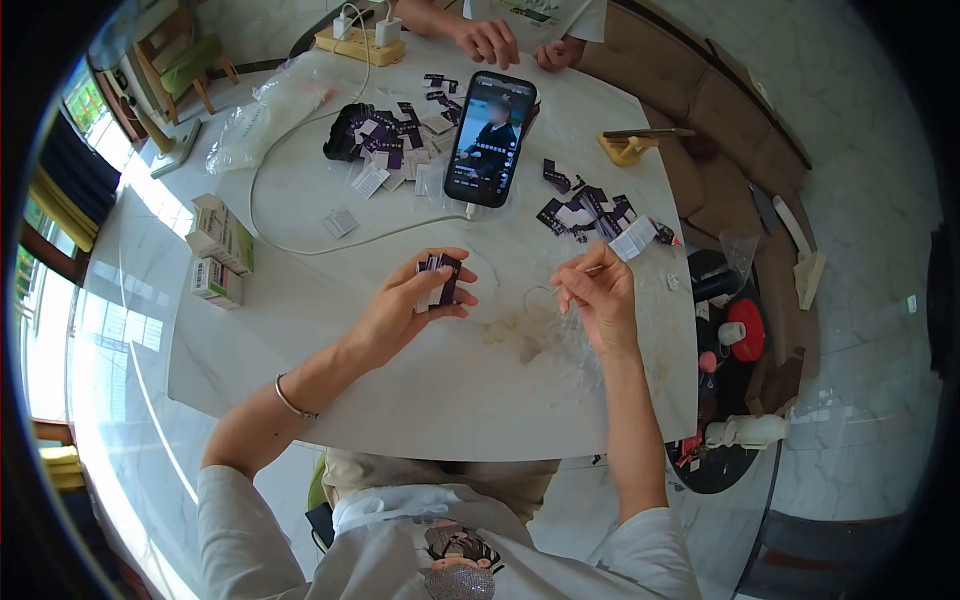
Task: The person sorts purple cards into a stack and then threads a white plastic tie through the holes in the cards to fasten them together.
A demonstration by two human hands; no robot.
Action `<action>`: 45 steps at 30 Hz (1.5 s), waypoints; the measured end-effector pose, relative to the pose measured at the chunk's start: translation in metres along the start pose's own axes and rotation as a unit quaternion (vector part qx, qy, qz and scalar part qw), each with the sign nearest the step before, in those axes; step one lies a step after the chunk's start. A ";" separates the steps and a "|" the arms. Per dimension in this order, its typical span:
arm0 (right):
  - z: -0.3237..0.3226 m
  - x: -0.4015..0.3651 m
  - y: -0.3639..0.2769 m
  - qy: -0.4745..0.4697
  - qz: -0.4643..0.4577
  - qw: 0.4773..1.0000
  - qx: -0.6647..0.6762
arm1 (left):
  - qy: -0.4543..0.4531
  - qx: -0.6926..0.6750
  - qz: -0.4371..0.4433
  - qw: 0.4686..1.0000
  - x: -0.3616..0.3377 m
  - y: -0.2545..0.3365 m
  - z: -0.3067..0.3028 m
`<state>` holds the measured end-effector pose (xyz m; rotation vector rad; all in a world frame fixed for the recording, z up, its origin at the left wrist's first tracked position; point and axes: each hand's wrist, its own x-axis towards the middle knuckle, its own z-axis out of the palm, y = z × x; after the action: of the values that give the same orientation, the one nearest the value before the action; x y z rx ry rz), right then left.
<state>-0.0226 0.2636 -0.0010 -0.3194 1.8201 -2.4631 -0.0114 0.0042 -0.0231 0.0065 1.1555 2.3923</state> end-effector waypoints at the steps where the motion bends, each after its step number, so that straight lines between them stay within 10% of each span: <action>1: 0.003 -0.001 0.002 -0.004 0.008 1.000 -0.007 | -0.008 0.025 0.013 1.000 0.000 -0.001 0.001; 21: 0.043 -0.020 0.028 -0.025 0.038 0.967 -0.249 | 0.047 0.304 0.107 0.945 -0.004 -0.017 0.011; 30: 0.053 -0.021 0.019 0.010 0.073 0.970 -0.233 | 0.031 0.497 0.250 0.830 -0.010 -0.018 0.017; 39: 0.035 -0.014 0.020 -0.067 0.157 0.973 -0.153 | -0.028 0.507 0.164 0.846 -0.011 -0.004 0.015; 45: 0.028 -0.010 0.021 0.081 0.086 0.990 -0.074 | -0.051 0.429 0.033 0.901 -0.008 0.014 0.015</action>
<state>-0.0089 0.2325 -0.0142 0.0325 2.0049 -2.3025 -0.0068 0.0040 -0.0013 0.4569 2.0696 1.7096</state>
